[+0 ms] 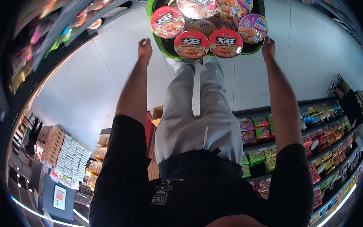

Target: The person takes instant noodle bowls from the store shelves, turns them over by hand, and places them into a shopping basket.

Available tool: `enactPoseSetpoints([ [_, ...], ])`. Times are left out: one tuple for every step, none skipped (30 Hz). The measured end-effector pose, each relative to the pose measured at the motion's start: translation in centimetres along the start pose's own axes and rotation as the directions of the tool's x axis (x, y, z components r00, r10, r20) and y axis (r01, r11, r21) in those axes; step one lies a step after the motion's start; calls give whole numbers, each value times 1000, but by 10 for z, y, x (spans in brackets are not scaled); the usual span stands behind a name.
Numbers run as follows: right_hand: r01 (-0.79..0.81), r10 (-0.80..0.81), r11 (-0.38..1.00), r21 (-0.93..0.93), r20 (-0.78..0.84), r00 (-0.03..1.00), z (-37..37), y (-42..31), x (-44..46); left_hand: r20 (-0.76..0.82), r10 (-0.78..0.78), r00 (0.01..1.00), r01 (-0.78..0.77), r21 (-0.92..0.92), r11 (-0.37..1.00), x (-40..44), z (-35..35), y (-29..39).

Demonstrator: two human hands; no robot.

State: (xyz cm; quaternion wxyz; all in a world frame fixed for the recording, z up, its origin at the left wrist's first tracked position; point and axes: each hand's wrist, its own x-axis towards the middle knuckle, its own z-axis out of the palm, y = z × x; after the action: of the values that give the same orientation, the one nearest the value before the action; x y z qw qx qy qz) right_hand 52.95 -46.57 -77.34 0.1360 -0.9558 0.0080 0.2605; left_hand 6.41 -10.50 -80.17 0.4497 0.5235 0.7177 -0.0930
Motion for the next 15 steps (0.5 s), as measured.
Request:
enactPoseSetpoints([
  [-16, 16, 1000, -5, 0, 1000, 17, 1, 8, -18, 23, 1000, -25, -114, 993, 12, 12, 12],
  [-23, 31, 994, 107, -68, 997, 36, 5, 17, -27, 15, 1000, -21, -239, 971, 7, 23, 36],
  [-27, 56, 976, 215, -132, 990, 52, 12, 19, -64, 15, 998, -29, -225, 974, 24, 37, 33],
  [-49, 77, 976, 214, -128, 989, 57, 11, 12, -129, 60, 990, -94, -279, 956, 21, 47, 35],
  [47, -26, 995, 92, -222, 975, 57, 2, 5, -195, 102, 975, -164, -329, 930, 19, 59, 43],
  [130, -138, 990, -44, -294, 946, 57, 0, 1, -182, 100, 978, -154, -313, 937, 24, 67, 41],
  [106, -117, 993, -52, -285, 951, 59, 6, 2, -272, 50, 961, -161, -406, 900, 27, 74, 37],
  [164, -179, 984, -76, -315, 932, 62, 14, 7, -359, -18, 933, -173, -492, 853, 16, 76, 41],
  [229, -249, 969, -98, -342, 906, 64, 20, 10, -401, 4, 916, -157, -348, 924, 6, 73, 49],
  [244, -246, 968, -52, -375, 894, 63, 16, 5, -420, 37, 907, -174, -291, 941, 2, 72, 48],
  [247, -244, 968, -40, -379, 893, 61, 10, 4, -442, 82, 893, -203, -234, 951, 3, 70, 53],
  [230, -233, 972, -53, -363, 902, 58, 6, 2, -447, 92, 890, -213, -228, 950, 5, 70, 59],
  [208, -219, 976, -71, -339, 915, 58, 9, 1, -501, 81, 862, -185, -163, 969, 2, 72, 61],
  [256, -275, 961, -101, -364, 890, 58, 10, 2, -552, 69, 831, -147, -98, 984, -5, 72, 61],
  [253, -272, 962, -101, -358, 893, 58, 12, 1, -552, 68, 831, -142, -93, 986, -6, 72, 60],
])
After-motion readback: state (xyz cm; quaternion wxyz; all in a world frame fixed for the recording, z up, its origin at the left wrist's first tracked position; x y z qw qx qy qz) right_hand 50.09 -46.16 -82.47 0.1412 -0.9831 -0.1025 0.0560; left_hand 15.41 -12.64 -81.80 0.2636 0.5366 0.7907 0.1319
